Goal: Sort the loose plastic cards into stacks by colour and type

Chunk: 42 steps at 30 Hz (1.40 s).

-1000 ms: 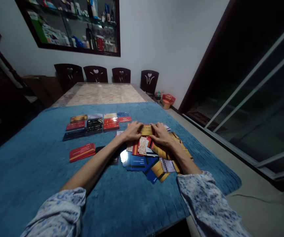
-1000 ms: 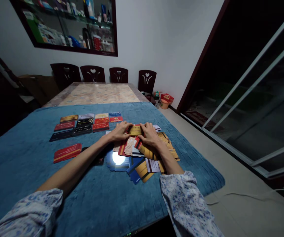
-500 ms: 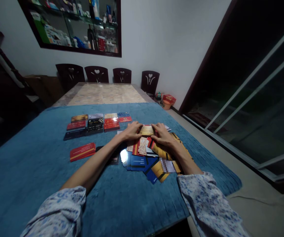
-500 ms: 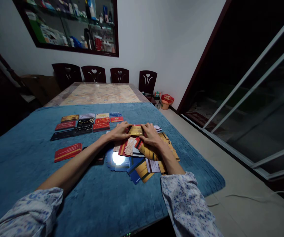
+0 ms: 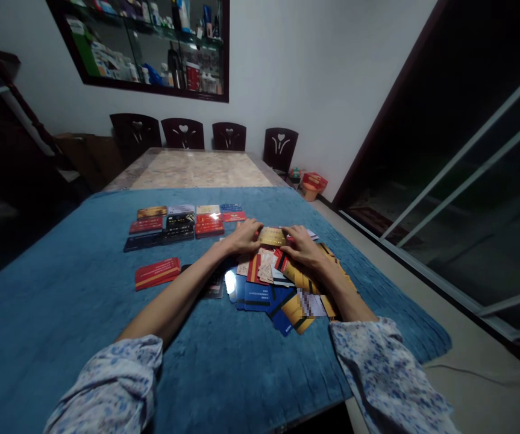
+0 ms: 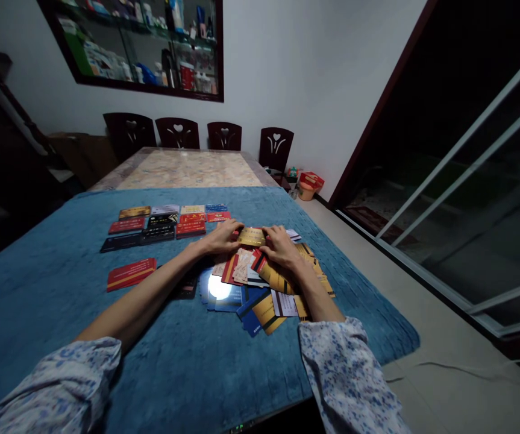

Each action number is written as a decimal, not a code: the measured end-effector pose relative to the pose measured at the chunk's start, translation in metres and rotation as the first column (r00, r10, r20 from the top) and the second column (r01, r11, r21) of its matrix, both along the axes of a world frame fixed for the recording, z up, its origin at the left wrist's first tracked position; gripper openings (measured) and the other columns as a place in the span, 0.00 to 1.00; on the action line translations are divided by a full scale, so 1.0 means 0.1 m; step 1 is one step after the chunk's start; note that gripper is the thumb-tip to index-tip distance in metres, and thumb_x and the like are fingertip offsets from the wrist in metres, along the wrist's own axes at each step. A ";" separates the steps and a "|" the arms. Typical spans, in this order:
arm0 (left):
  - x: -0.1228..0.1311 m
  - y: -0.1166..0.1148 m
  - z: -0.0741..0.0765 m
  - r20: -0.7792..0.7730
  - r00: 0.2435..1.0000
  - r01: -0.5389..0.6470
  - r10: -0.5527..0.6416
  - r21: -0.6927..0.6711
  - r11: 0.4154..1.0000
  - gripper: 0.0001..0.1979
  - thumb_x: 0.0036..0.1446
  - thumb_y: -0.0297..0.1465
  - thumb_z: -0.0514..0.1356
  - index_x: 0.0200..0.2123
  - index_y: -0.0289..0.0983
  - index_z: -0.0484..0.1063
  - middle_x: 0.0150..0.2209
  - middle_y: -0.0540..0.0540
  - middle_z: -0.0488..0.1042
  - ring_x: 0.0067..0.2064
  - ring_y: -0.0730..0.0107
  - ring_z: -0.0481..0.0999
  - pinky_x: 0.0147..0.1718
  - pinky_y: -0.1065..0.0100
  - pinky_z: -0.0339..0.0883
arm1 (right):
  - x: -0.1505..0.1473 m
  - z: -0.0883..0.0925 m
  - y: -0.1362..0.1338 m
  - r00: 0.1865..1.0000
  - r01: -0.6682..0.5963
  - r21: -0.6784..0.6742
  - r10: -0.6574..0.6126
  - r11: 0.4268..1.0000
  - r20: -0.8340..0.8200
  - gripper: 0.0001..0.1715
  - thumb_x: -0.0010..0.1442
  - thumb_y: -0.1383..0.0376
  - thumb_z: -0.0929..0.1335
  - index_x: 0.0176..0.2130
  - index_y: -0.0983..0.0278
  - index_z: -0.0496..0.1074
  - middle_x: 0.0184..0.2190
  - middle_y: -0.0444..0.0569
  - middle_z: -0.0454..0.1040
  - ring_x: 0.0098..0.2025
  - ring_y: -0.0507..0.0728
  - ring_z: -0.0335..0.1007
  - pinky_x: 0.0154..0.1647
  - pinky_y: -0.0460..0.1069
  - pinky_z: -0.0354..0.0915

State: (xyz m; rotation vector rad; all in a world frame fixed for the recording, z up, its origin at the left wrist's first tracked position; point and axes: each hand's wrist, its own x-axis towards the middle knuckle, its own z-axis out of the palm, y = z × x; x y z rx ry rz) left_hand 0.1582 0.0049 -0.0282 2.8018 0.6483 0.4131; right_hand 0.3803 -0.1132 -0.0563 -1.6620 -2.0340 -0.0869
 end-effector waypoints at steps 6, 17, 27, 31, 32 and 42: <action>-0.03 -0.02 0.01 0.007 1.000 0.003 -0.002 -0.011 1.000 0.20 0.56 0.33 0.60 0.51 0.34 0.69 0.50 0.38 0.71 0.54 0.50 0.70 0.54 0.53 0.64 | -0.02 -0.01 -0.02 1.000 0.016 0.051 -0.016 0.999 0.004 0.27 0.59 0.62 0.72 0.57 0.61 0.73 0.48 0.56 0.69 0.51 0.66 0.61 0.56 0.63 0.63; -0.16 -0.04 0.02 -0.053 0.998 -0.043 0.042 -0.011 0.999 0.20 0.55 0.33 0.62 0.51 0.34 0.70 0.52 0.37 0.71 0.56 0.48 0.70 0.56 0.50 0.64 | -0.08 0.03 0.03 1.000 -0.010 -0.009 0.010 1.000 0.016 0.29 0.57 0.60 0.73 0.58 0.57 0.73 0.48 0.54 0.70 0.50 0.65 0.62 0.54 0.62 0.63; -0.41 -0.05 -0.01 -0.044 0.994 -0.100 0.098 -0.041 0.994 0.22 0.54 0.34 0.64 0.53 0.37 0.72 0.52 0.38 0.72 0.56 0.48 0.71 0.55 0.50 0.66 | -0.27 0.12 0.12 0.997 -0.057 -0.092 0.062 0.994 0.055 0.27 0.55 0.57 0.74 0.54 0.61 0.76 0.47 0.56 0.71 0.49 0.65 0.62 0.52 0.59 0.62; -0.53 -0.08 0.02 -0.086 0.988 -0.130 0.127 -0.034 0.991 0.21 0.55 0.34 0.64 0.53 0.37 0.72 0.53 0.38 0.72 0.56 0.49 0.71 0.55 0.51 0.66 | -0.38 0.18 0.16 0.992 -0.076 -0.122 0.087 0.990 0.087 0.28 0.55 0.56 0.74 0.54 0.62 0.76 0.45 0.56 0.71 0.48 0.65 0.62 0.51 0.58 0.62; -0.56 -0.09 0.03 -0.093 0.987 -0.137 0.134 -0.029 0.990 0.22 0.56 0.35 0.64 0.53 0.37 0.72 0.53 0.38 0.72 0.56 0.49 0.71 0.55 0.52 0.66 | -0.41 0.19 0.18 0.991 -0.082 -0.132 0.095 0.988 0.097 0.28 0.55 0.56 0.74 0.53 0.63 0.77 0.45 0.56 0.71 0.47 0.65 0.62 0.50 0.58 0.62; -0.90 -0.13 0.08 -0.082 0.982 -0.172 0.169 -0.028 0.985 0.21 0.57 0.34 0.64 0.54 0.36 0.72 0.53 0.37 0.72 0.58 0.49 0.70 0.55 0.52 0.65 | -0.64 0.26 0.36 0.973 -0.168 -0.197 0.195 0.966 0.123 0.27 0.54 0.56 0.76 0.51 0.64 0.77 0.47 0.57 0.72 0.49 0.65 0.62 0.51 0.57 0.61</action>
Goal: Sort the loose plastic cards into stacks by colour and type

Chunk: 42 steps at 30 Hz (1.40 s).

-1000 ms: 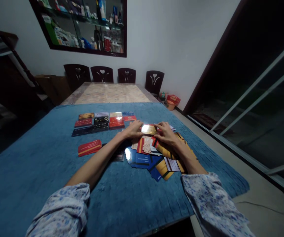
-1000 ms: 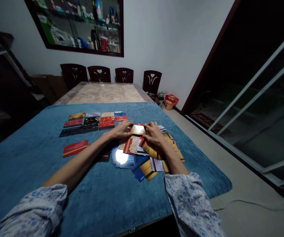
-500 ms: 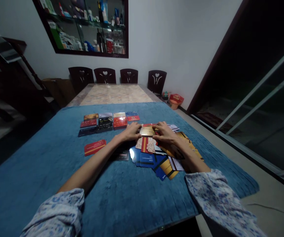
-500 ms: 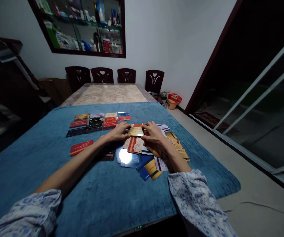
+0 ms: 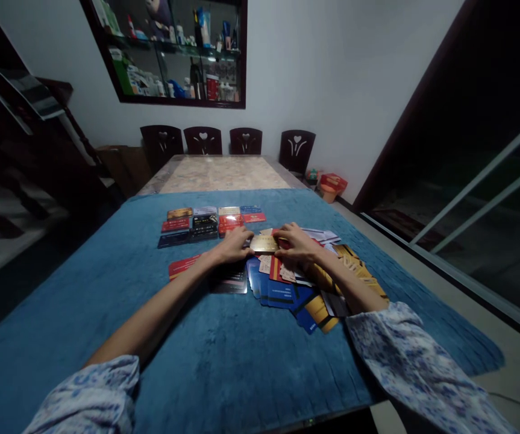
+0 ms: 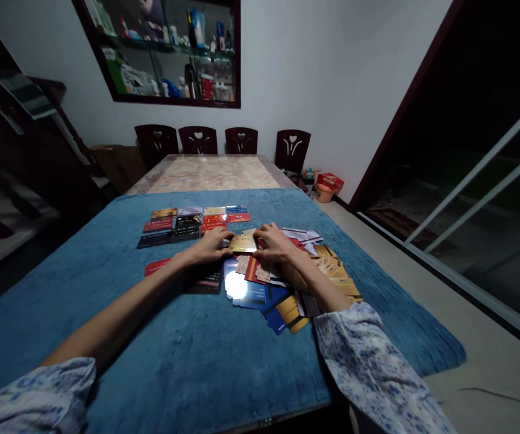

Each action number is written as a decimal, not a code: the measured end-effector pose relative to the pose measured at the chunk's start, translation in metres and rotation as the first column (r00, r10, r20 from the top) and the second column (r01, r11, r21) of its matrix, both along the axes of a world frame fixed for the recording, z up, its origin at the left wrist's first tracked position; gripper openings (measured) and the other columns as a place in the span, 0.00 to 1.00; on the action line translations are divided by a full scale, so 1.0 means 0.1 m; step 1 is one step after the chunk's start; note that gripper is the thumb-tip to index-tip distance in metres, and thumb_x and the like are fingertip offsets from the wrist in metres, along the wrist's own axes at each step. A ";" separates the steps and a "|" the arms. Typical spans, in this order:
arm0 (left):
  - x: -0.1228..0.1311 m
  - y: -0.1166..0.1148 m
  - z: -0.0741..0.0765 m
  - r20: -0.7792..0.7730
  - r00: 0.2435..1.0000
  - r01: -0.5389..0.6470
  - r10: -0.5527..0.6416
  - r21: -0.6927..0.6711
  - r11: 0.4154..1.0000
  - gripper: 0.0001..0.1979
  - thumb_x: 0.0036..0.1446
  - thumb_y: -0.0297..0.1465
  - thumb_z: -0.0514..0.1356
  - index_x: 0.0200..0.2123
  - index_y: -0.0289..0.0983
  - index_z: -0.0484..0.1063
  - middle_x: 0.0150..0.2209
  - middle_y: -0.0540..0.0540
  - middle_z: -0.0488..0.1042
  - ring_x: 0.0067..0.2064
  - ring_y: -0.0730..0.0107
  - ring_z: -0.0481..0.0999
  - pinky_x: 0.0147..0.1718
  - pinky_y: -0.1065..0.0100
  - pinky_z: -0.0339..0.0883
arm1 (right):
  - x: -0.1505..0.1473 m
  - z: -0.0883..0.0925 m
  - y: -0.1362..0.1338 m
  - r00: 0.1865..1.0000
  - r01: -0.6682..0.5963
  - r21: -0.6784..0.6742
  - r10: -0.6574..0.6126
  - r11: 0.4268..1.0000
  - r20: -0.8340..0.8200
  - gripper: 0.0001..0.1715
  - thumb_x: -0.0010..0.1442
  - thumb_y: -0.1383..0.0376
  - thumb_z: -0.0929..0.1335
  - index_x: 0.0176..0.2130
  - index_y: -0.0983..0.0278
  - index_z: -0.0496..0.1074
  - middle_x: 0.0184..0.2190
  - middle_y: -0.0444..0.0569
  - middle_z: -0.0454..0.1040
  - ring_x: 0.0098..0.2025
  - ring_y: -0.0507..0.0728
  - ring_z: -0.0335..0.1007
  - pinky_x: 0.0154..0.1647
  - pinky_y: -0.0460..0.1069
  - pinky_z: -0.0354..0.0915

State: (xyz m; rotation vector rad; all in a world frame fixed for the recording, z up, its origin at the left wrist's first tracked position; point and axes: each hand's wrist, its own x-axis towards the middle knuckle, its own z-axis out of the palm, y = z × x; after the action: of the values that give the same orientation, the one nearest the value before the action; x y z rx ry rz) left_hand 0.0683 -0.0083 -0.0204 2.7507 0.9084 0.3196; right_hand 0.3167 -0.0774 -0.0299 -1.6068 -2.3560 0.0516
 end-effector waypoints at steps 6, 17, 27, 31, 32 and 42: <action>-0.24 0.04 0.04 0.013 0.999 -0.029 0.029 0.022 0.999 0.21 0.57 0.33 0.64 0.54 0.37 0.72 0.55 0.36 0.72 0.59 0.47 0.69 0.57 0.49 0.63 | -0.20 0.08 0.13 0.999 -0.049 -0.017 0.050 0.999 0.009 0.27 0.53 0.55 0.77 0.50 0.62 0.78 0.46 0.56 0.72 0.47 0.64 0.63 0.49 0.56 0.61; -0.69 0.17 0.16 -0.019 0.991 -0.129 0.130 0.054 0.990 0.21 0.55 0.34 0.63 0.52 0.37 0.74 0.54 0.37 0.72 0.58 0.45 0.69 0.56 0.48 0.64 | -0.65 0.22 0.46 0.989 -0.147 0.006 0.146 0.989 0.028 0.23 0.53 0.54 0.77 0.45 0.62 0.79 0.45 0.55 0.73 0.49 0.65 0.65 0.50 0.56 0.61; -1.05 0.25 0.21 -0.004 0.978 -0.207 0.207 0.059 0.977 0.22 0.56 0.34 0.63 0.54 0.36 0.73 0.55 0.36 0.72 0.58 0.46 0.70 0.57 0.47 0.63 | -1.06 0.40 0.69 0.976 -0.211 -0.048 0.213 0.976 0.049 0.16 0.55 0.58 0.76 0.41 0.64 0.79 0.44 0.56 0.73 0.49 0.64 0.65 0.52 0.57 0.60; -1.17 0.33 0.20 -0.005 0.970 -0.240 0.241 0.056 0.969 0.23 0.55 0.35 0.62 0.54 0.35 0.73 0.54 0.36 0.72 0.59 0.46 0.69 0.58 0.48 0.63 | -1.20 0.44 0.78 0.974 -0.211 -0.060 0.214 0.976 0.067 0.17 0.55 0.58 0.76 0.41 0.65 0.79 0.44 0.56 0.73 0.49 0.64 0.65 0.53 0.55 0.60; -1.20 0.35 0.20 0.003 0.969 -0.247 0.248 0.057 0.967 0.22 0.55 0.35 0.62 0.53 0.36 0.73 0.54 0.36 0.72 0.59 0.47 0.69 0.58 0.48 0.64 | -1.23 0.45 0.80 0.974 -0.212 -0.058 0.216 0.975 0.071 0.17 0.55 0.58 0.76 0.42 0.65 0.79 0.44 0.56 0.73 0.50 0.64 0.65 0.52 0.55 0.61; -1.49 0.55 0.21 0.036 0.938 -0.347 0.345 0.073 0.935 0.22 0.53 0.38 0.62 0.51 0.38 0.75 0.54 0.38 0.74 0.58 0.46 0.71 0.57 0.49 0.65 | -1.55 0.49 1.11 0.964 -0.235 -0.053 0.239 0.971 0.115 0.17 0.56 0.58 0.75 0.43 0.65 0.79 0.45 0.56 0.73 0.49 0.65 0.64 0.49 0.54 0.61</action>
State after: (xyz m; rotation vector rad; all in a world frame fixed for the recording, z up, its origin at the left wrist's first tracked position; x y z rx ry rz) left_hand -0.0805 0.0467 0.0003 2.6378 1.4052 0.4543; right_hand 0.1617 0.0341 0.0188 -1.3709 -2.6457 0.0515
